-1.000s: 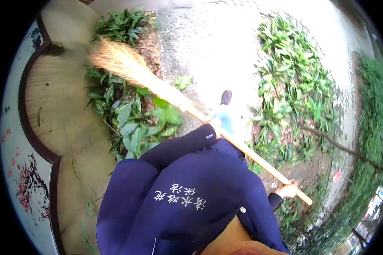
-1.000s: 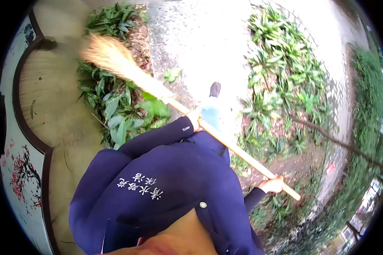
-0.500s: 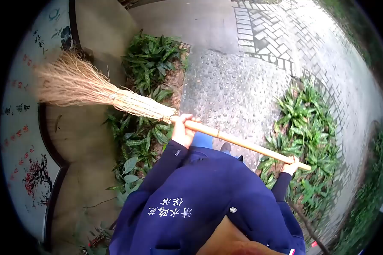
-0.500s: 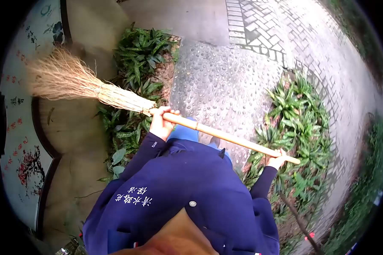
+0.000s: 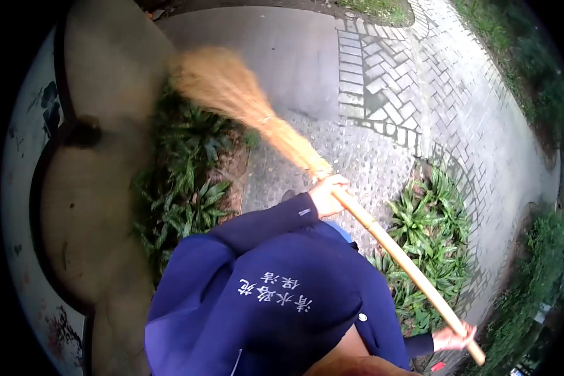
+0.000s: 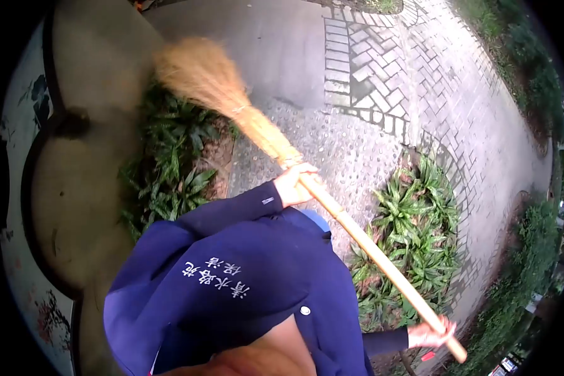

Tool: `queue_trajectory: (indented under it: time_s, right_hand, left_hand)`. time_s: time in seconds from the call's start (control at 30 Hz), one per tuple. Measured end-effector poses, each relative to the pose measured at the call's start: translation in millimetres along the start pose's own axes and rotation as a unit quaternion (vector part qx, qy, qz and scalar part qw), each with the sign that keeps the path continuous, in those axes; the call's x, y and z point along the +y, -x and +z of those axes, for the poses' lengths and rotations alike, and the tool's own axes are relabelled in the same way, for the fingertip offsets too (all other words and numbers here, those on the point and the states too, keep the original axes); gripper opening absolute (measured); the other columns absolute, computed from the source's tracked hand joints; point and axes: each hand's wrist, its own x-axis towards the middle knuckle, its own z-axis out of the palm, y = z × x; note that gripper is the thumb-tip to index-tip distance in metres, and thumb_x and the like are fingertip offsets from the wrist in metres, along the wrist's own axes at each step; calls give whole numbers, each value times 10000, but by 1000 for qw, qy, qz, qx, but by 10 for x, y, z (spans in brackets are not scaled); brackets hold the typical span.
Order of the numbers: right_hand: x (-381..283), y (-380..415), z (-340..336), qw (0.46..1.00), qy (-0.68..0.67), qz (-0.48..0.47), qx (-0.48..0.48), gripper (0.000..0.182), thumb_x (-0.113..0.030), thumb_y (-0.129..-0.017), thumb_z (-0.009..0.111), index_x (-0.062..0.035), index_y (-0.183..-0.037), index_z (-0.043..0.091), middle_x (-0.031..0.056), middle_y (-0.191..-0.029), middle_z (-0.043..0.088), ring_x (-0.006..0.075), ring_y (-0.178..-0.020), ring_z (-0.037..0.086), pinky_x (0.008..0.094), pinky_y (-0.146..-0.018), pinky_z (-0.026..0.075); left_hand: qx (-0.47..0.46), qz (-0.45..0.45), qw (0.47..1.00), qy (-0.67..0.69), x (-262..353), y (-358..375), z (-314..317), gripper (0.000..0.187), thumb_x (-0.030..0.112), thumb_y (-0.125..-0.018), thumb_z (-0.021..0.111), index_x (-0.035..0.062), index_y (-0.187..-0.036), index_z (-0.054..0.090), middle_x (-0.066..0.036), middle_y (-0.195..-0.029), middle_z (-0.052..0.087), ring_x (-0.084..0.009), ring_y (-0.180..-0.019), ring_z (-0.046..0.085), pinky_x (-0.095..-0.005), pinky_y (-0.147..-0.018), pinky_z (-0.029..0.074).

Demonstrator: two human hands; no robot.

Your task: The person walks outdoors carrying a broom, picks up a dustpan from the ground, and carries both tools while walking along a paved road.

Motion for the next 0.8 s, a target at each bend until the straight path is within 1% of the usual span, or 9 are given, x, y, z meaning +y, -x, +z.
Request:
queue_trajectory:
  time_s: [0.17, 0.2, 0.33, 0.43, 0.53, 0.57, 0.67, 0.73, 0.8]
  right_hand:
    - [-511, 370, 1309, 967, -41, -248, -53, 100, -70, -777, 606, -9, -805, 532, 62, -675, 512, 176, -592, 524, 270, -583, 474]
    - [-410, 405, 1602, 960, -45, -266, -69, 100, -61, -776, 608, -8, -812, 532, 64, -675, 512, 176, -591, 523, 270, -581, 474]
    - [526, 485, 2859, 953, -65, -271, -117, 110, -25, -774, 615, -4, -842, 531, 71, -678, 514, 177, -585, 523, 269, -576, 474]
    - [1576, 553, 3996, 965, -66, -221, -124, 128, 2, -772, 621, -1, -864, 531, 77, -680, 515, 179, -580, 522, 269, -572, 475]
    - [2571, 810, 5522, 995, -60, -62, -59, 186, 68, -772, 631, 3, -912, 527, 95, -702, 523, 189, -622, 539, 276, -591, 490]
    - [2915, 673, 5873, 995, -57, -8, -85, 163, 49, -786, 630, 5, -905, 527, 99, -721, 534, 192, -647, 547, 281, -607, 494]
    - [3483, 181, 6890, 965, -77, 144, -207, 103, -11, -813, 619, 28, -890, 562, 116, -762, 587, 226, -747, 590, 343, -721, 517]
    - [3685, 114, 7720, 948, -110, 161, -250, 105, -39, -854, 583, -21, -796, 497, 68, -718, 533, 190, -682, 529, 314, -720, 455]
    - [4092, -197, 8461, 927, -140, 190, -290, 211, -51, -863, 575, -77, -720, 422, 22, -638, 428, 148, -602, 430, 293, -629, 393]
  left_hand:
    - [-28, -66, 997, -27, 657, -993, 869, 125, 68, -823, 617, 57, -782, 500, -65, -725, 529, -237, -764, 557, -398, -818, 486]
    - [-64, -83, 995, -3, 826, -1197, 946, 119, 50, -818, 609, 48, -777, 497, -70, -741, 526, -245, -771, 558, -400, -821, 486]
    - [15, -65, 998, -19, 1810, -2134, 915, 104, 13, -809, 588, 22, -879, 511, -120, -873, 582, -269, -843, 587, -415, -845, 489]
    - [-20, 52, 961, -271, 2911, -2813, 470, 99, 23, -809, 566, 26, -901, 532, -147, -906, 599, -279, -867, 594, -467, -857, 479]
    - [272, 142, 951, -32, 3870, -2995, 863, 72, 100, -796, 544, 50, -811, 494, -81, -749, 513, -239, -719, 559, -474, -908, 450]
    - [279, 143, 949, -30, 4110, -3010, 1006, 72, 100, -796, 544, 50, -811, 494, -81, -749, 513, -239, -719, 559, -474, -908, 450]
    - [195, 222, 947, 126, 4563, -3188, 1614, 110, 123, -779, 544, 72, -751, 451, -65, -697, 477, -208, -602, 509, -447, -901, 449]
    - [122, 292, 928, 198, 4843, -3237, 2054, 162, 109, -742, 566, 105, -718, 406, -43, -623, 424, -213, -591, 472, -410, -859, 440]
    - [51, 253, 938, 229, 5259, -3489, 2231, 150, 103, -748, 574, 86, -733, 425, -60, -656, 451, -229, -637, 493, -430, -883, 442]
